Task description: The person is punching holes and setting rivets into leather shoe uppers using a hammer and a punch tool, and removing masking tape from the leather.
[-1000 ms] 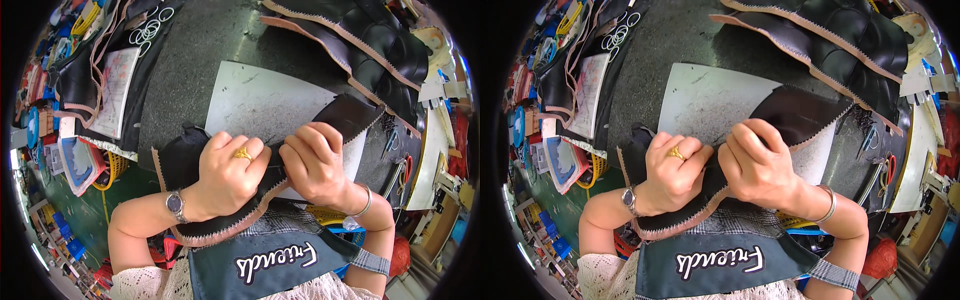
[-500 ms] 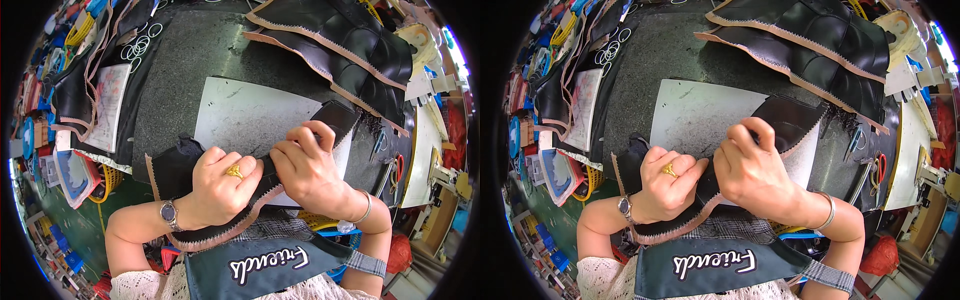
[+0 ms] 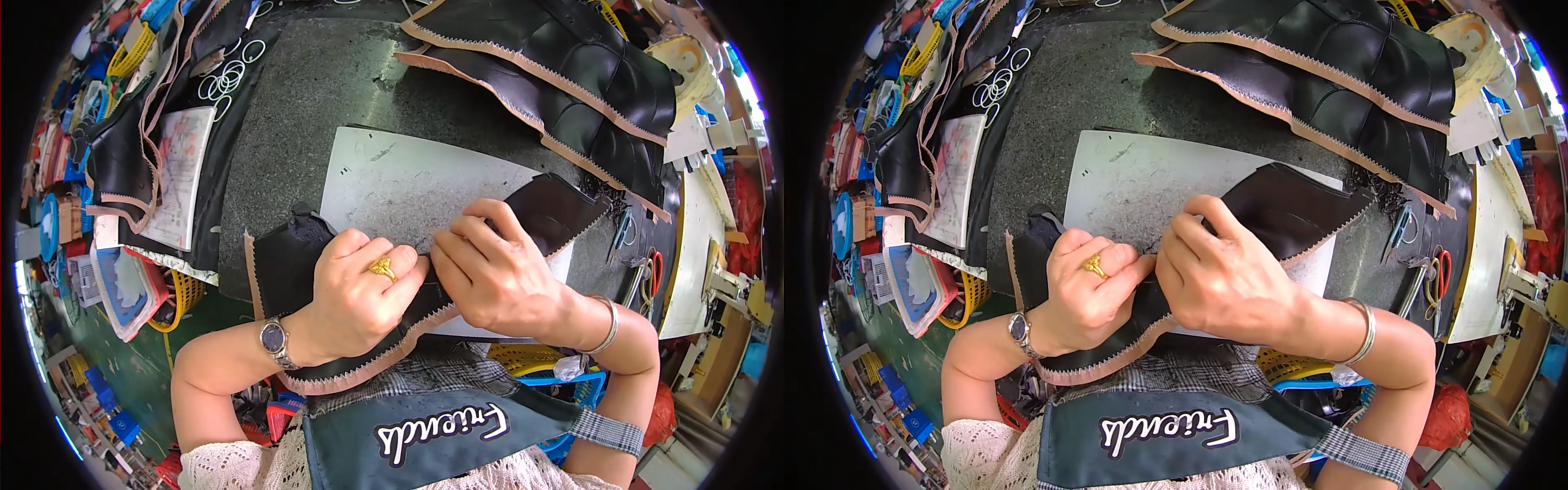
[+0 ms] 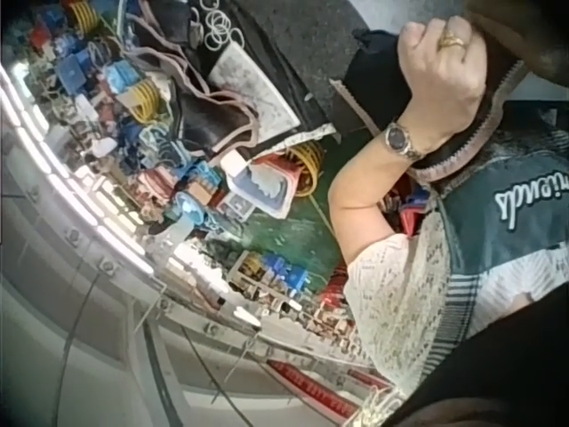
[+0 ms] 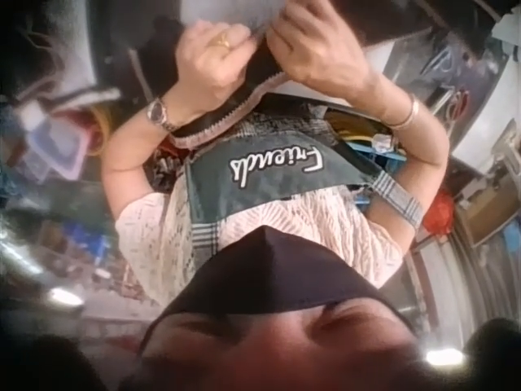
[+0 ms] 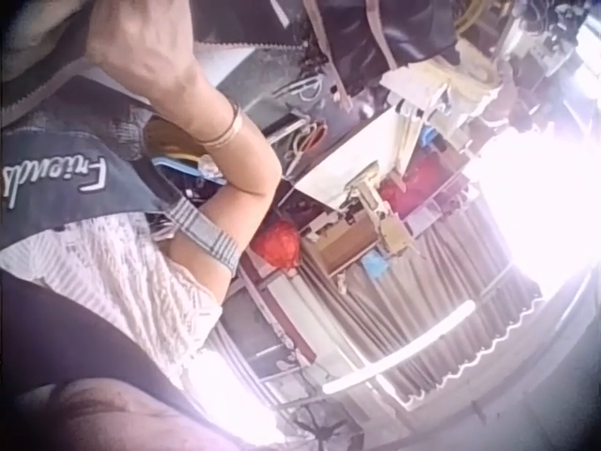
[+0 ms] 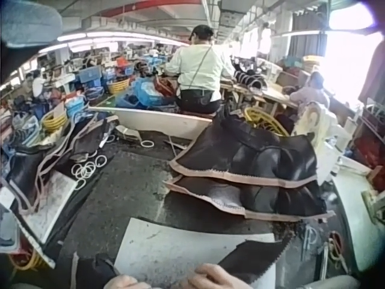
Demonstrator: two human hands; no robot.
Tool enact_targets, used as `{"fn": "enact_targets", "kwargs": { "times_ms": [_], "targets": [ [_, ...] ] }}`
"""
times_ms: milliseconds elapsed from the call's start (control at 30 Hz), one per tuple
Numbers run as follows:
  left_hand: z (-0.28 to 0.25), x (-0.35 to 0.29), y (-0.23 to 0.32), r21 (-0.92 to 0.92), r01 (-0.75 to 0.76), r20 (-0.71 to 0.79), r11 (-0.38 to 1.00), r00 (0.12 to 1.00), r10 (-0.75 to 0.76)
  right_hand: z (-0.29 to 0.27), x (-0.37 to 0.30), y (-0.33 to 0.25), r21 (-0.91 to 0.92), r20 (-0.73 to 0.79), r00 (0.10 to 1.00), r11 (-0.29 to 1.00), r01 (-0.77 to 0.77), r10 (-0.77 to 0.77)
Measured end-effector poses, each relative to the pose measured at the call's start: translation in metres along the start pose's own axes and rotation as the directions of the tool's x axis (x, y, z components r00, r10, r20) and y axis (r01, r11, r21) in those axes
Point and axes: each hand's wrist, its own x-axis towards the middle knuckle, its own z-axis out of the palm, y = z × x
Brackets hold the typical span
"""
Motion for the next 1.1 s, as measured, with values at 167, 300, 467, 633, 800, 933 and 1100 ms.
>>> {"fn": "enact_targets", "kwargs": {
  "times_ms": [167,300,467,633,800,933,1100],
  "targets": [
    [-0.010,-0.003,0.000,0.041,0.075,-0.035,0.996,0.997,-0.073,0.004,0.000,0.007,-0.061,-0.037,0.997,0.996,0.070,-0.072],
    [-0.009,-0.008,0.000,0.017,0.080,-0.019,0.997,0.997,-0.080,-0.002,0.001,0.004,-0.022,0.070,0.996,0.998,0.056,-0.054],
    [-0.001,-0.011,-0.002,0.034,0.071,-0.116,0.997,0.991,-0.066,0.006,0.002,0.001,-0.024,-0.016,1.000,1.000,0.012,-0.012],
    [0.002,-0.016,-0.004,0.041,0.033,-0.123,0.999,0.992,-0.028,0.010,0.001,-0.005,0.062,0.005,0.998,0.996,-0.059,0.058],
    [0.000,-0.016,-0.001,0.007,0.034,-0.115,0.999,0.993,-0.033,0.005,0.011,-0.001,0.250,0.092,0.985,0.954,-0.164,0.145],
    [0.002,-0.017,-0.003,0.003,0.022,-0.126,1.000,0.992,-0.022,0.009,0.010,-0.002,0.275,0.071,0.983,0.944,-0.180,0.167],
    [0.002,-0.019,-0.005,-0.008,0.046,-0.133,0.999,0.990,-0.047,0.010,0.010,-0.016,0.054,-0.016,0.975,0.973,-0.223,0.224]
  ]
}}
